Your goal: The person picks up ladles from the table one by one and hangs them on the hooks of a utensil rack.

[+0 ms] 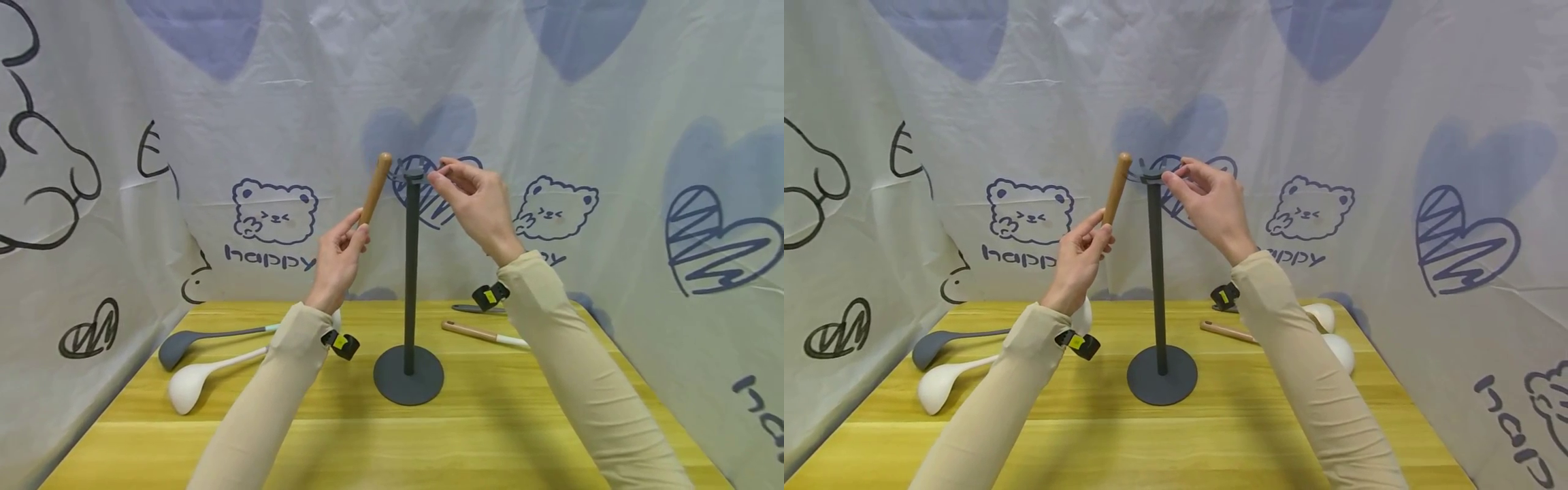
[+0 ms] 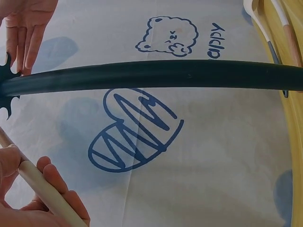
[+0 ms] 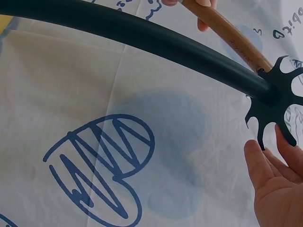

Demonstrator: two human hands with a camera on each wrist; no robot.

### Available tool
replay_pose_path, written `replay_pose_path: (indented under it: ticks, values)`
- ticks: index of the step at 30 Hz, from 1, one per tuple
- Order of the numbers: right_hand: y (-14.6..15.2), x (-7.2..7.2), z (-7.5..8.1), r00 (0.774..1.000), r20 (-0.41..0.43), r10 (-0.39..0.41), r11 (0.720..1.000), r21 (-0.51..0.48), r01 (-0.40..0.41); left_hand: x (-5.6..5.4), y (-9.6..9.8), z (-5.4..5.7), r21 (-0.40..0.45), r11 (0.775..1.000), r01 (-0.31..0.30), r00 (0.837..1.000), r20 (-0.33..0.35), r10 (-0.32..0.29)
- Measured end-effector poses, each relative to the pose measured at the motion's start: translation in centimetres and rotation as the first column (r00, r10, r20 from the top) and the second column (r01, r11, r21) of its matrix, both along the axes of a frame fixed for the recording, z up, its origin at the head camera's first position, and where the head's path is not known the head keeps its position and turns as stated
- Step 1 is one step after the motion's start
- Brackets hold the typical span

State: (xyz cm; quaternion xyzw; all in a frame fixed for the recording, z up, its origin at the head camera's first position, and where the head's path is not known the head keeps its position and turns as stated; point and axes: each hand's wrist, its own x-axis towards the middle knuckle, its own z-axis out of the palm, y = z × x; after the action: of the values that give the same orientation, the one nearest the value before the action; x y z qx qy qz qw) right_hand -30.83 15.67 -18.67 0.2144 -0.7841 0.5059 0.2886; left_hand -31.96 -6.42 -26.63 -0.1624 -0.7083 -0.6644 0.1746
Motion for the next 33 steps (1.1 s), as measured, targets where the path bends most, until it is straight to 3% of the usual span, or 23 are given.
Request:
replay_pose_path:
  ticks: [26,33]
  values:
    - [0.0,-0.2,0.4,0.999,0.025,0.035,0.999,0.024,-0.036,-0.7,-0.2,-0.8,-0.045,0.997,0.056,0.997,0.053,-0.053]
    - [0.0,-0.2,0.4,0.999,0.028,0.032,0.999,0.018,-0.033,-0.8,-0.1,-1.1,-0.031,0.993,0.110,0.993,0.040,-0.109]
